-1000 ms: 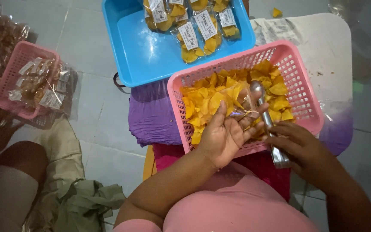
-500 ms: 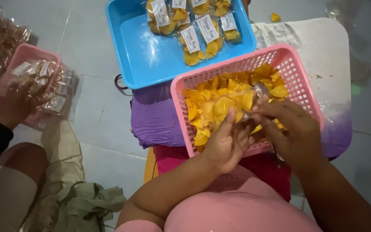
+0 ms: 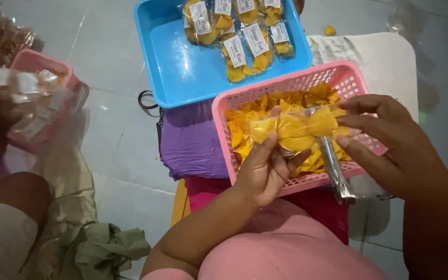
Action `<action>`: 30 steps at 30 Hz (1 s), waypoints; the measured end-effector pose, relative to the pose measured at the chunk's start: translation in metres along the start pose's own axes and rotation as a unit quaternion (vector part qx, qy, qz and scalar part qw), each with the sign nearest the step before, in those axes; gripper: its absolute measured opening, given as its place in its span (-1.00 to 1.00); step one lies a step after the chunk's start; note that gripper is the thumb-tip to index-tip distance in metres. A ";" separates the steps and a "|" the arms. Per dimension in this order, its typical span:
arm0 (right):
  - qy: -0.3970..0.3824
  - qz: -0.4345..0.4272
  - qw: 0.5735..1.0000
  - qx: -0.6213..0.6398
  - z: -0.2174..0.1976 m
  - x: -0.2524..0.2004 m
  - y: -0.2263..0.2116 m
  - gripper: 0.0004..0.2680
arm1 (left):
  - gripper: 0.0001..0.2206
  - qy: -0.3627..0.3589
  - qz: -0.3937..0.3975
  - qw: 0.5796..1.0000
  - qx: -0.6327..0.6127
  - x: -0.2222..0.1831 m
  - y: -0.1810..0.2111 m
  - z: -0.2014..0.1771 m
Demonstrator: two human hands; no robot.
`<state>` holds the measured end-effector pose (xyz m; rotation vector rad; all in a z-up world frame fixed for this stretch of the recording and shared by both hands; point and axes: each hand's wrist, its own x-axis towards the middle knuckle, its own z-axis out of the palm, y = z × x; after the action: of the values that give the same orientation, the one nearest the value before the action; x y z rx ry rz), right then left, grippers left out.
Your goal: Manually filling small plastic bags with chips using a scoop and organizing them in a tray.
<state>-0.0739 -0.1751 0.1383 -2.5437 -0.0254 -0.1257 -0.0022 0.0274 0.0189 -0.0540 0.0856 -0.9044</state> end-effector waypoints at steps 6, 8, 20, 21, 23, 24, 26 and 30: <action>0.032 0.076 0.996 0.027 0.012 0.009 0.000 -0.85 | -0.35 -0.011 0.034 0.996 0.081 -0.003 0.001 0.000; 0.012 0.090 0.983 0.160 0.014 0.013 -0.003 -0.88 | -0.53 0.018 0.007 0.996 0.091 -0.006 0.001 -0.004; 0.044 0.026 0.996 0.068 0.022 0.005 -0.009 -0.86 | -0.34 -0.075 -0.034 0.996 -0.021 -0.002 0.010 -0.005; 0.045 0.024 0.996 0.068 0.013 0.003 -0.010 -0.86 | -0.34 -0.076 -0.034 0.996 -0.020 0.000 0.011 -0.011; 0.080 -0.026 0.995 0.055 -0.001 -0.004 -0.012 -0.90 | -0.40 -0.061 -0.043 0.995 -0.073 0.001 0.012 -0.024; 0.081 -0.024 0.995 0.056 -0.002 -0.001 -0.010 -0.90 | -0.40 -0.060 -0.046 0.995 -0.073 0.001 0.011 -0.020; 0.034 -0.062 0.992 -0.108 -0.005 0.006 -0.005 -0.85 | -0.31 -0.074 -0.046 0.992 -0.094 0.005 0.010 -0.011; 0.018 -0.009 1.000 -0.011 -0.023 0.007 -0.027 -0.91 | -0.36 -0.052 -0.062 0.991 -0.103 0.000 0.010 -0.009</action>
<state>-0.0696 -0.1659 0.1726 -2.5632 -0.0322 -0.1807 0.0049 0.0334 0.0087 -0.3013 0.0785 -1.0119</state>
